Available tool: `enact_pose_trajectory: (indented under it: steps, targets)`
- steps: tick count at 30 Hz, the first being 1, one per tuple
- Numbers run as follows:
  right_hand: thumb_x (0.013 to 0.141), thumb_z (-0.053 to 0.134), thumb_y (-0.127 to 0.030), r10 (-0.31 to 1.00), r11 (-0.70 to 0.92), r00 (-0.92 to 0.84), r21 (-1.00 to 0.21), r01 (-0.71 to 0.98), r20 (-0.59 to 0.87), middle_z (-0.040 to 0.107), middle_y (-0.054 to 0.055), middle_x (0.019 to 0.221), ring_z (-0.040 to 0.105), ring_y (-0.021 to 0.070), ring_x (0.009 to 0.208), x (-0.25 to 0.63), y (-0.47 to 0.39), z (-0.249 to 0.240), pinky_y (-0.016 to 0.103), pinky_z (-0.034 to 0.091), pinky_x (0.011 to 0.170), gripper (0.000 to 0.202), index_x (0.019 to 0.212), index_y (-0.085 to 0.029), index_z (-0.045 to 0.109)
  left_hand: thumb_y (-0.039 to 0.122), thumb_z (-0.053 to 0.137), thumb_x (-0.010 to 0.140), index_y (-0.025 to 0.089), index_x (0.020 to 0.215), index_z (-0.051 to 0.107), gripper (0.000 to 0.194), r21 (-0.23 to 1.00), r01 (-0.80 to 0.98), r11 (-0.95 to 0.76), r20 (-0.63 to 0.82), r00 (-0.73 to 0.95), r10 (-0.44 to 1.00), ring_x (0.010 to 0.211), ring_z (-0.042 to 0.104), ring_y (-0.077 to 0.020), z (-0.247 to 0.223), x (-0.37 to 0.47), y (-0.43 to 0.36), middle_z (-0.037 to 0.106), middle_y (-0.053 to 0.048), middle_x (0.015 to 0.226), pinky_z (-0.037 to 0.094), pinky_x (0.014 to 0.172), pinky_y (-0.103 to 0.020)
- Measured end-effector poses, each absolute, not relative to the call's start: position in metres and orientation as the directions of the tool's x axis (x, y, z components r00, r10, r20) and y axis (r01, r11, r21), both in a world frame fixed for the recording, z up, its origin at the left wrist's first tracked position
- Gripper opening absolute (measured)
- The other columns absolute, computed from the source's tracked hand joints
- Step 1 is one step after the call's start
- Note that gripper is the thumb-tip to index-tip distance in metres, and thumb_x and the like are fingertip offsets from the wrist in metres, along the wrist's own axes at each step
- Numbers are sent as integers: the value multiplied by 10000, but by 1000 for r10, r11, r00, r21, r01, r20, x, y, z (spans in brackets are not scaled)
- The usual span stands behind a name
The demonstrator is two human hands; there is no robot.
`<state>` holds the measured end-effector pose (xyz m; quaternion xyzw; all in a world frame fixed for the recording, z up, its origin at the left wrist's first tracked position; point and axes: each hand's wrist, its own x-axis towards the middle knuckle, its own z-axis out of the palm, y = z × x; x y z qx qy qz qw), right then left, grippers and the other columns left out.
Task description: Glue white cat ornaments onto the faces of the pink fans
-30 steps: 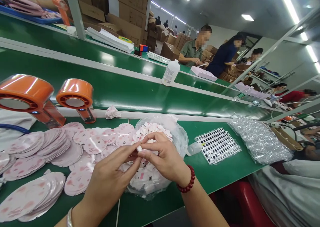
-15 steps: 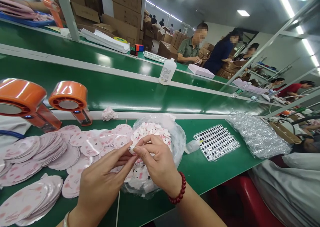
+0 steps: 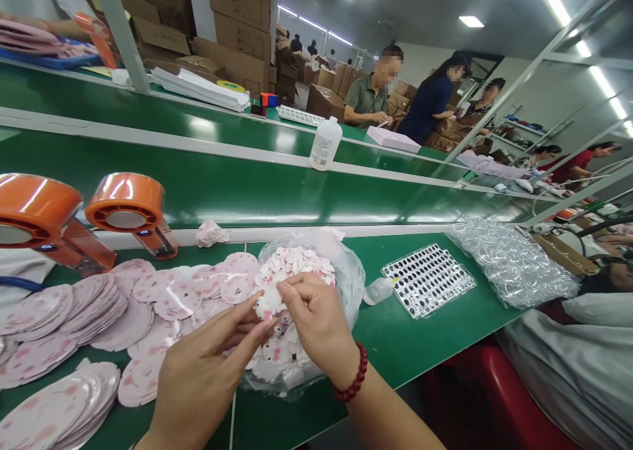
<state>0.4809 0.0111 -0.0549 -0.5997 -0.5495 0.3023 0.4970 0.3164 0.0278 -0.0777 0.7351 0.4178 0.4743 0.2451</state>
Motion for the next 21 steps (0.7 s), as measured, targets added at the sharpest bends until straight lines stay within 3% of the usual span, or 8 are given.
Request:
enact_pose_trajectory:
  steps: [3,6,7,10,15,19,21]
  targets:
    - [985,576,-187,912,76,256,-745,662,321,693,98,1066,534,278,1150,486,8,-56,422,469,970,220,832,-198,732,469,615,939,195,1212,692,394,802,399,-445,370,253,894,587,746,-162,-76,316,35,800,6,786,619,543,-222]
    - [912,730,-195,937,145,36,-482,864,346,683,85,1076,547,277,1131,483,0,-58,401,527,930,34,910,-193,764,445,611,911,210,1159,729,362,781,446,-437,325,308,894,612,754,-182,-77,311,43,815,-15,841,624,556,-245]
    - [853,813,-234,948,180,-34,-447,876,316,677,80,1060,553,280,1120,481,-2,-59,401,539,934,91,917,-187,767,435,608,901,218,1132,742,344,764,466,-446,327,317,890,617,755,-187,-78,309,45,818,-21,855,625,569,-252]
    - [752,910,-288,958,225,-127,-397,890,258,668,80,1020,566,289,1096,475,-5,-62,415,558,954,257,919,-159,763,428,585,893,236,1072,760,316,701,515,-493,355,348,868,676,768,-204,-81,303,46,822,-36,915,625,617,-267]
    - [811,849,-208,925,217,-46,-425,879,377,687,67,964,581,273,1088,481,-6,-69,413,535,1022,137,838,-154,726,414,587,919,262,1088,732,269,601,549,-580,373,449,812,668,745,-172,-92,298,36,805,-7,926,604,613,-240]
    - [906,739,-182,847,174,61,-383,907,528,704,100,1036,569,302,1158,493,-11,-70,452,532,1025,58,947,-145,722,381,537,941,258,1100,710,265,510,570,-644,395,510,764,840,758,-207,-98,300,29,765,-37,1030,602,647,-271]
    - [920,703,-160,845,142,84,-373,917,529,704,103,1073,563,315,1185,498,-13,-68,472,535,1019,87,1006,-154,719,331,488,955,256,1064,715,263,472,572,-671,388,548,741,816,751,-201,-97,305,29,736,-37,1006,580,598,-270]
